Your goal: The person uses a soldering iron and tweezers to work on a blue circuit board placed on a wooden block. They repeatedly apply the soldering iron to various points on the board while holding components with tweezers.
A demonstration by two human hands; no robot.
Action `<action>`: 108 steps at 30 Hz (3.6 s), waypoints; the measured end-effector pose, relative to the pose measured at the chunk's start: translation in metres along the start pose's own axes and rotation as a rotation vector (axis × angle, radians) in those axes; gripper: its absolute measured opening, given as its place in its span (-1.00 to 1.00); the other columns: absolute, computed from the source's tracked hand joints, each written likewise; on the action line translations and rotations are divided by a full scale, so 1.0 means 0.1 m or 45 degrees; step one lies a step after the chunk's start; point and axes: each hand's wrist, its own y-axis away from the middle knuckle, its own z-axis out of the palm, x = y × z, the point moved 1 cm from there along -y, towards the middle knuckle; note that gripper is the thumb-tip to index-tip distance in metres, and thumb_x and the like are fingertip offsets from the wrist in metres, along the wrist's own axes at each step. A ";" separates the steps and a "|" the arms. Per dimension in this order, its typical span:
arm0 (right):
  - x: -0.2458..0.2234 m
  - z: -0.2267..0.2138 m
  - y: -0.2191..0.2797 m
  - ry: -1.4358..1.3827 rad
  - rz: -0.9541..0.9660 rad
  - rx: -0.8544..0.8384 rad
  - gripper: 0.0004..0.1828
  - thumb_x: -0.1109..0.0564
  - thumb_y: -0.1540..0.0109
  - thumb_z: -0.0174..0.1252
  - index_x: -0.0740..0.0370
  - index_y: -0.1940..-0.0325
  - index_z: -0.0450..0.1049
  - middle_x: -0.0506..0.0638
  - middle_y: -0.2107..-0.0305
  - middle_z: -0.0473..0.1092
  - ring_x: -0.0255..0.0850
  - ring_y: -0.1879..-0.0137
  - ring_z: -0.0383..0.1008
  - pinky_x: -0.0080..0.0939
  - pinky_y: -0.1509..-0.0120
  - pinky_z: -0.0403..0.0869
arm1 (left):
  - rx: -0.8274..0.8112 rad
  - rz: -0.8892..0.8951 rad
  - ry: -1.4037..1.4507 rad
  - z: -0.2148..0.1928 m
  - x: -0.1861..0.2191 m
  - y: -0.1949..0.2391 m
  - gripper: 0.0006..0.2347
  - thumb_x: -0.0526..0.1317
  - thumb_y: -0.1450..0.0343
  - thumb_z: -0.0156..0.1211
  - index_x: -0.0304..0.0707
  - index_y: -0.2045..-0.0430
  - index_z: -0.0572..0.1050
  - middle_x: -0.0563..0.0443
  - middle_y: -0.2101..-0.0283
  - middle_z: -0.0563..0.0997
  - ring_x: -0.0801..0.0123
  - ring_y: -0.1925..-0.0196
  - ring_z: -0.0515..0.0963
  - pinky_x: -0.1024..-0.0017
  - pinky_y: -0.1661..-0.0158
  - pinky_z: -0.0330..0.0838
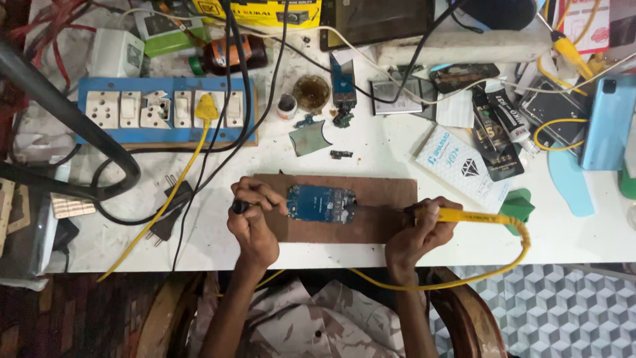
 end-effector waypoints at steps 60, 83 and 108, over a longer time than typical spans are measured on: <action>-0.60 -0.17 0.08 -0.328 -0.020 -0.072 -0.71 0.20 -0.43 0.15 0.16 0.26 0.16 -0.14 0.50 0.16 -0.45 0.39 0.10 -0.40 0.31 0.18 | 0.067 0.271 -0.262 0.06 0.30 -0.12 -0.57 0.06 -0.68 -0.32 -0.29 0.43 0.27 -0.07 0.54 0.57 0.30 0.33 0.43 0.27 0.05 0.35; -0.83 -0.18 -0.03 -0.104 0.116 -0.162 -0.66 0.11 -0.44 0.10 0.22 0.39 0.24 -0.13 0.61 0.23 -0.45 0.51 0.13 -0.38 0.42 0.15 | 0.110 0.190 -0.052 0.09 0.24 0.02 -0.64 -0.03 -0.65 -0.24 -0.37 0.42 0.26 -0.15 0.47 0.47 0.27 0.34 0.42 0.32 0.20 0.42; -0.65 1.09 -0.69 0.270 -0.260 -0.662 -0.63 -0.07 -0.40 0.17 0.26 -0.11 0.50 0.08 0.38 0.51 -0.18 0.32 0.50 -0.15 0.09 0.43 | 0.185 0.120 0.017 -0.07 0.08 0.01 -0.65 -0.01 -0.70 -0.24 -0.31 0.36 0.25 -0.18 0.39 0.62 0.12 0.19 0.49 0.16 -0.12 0.40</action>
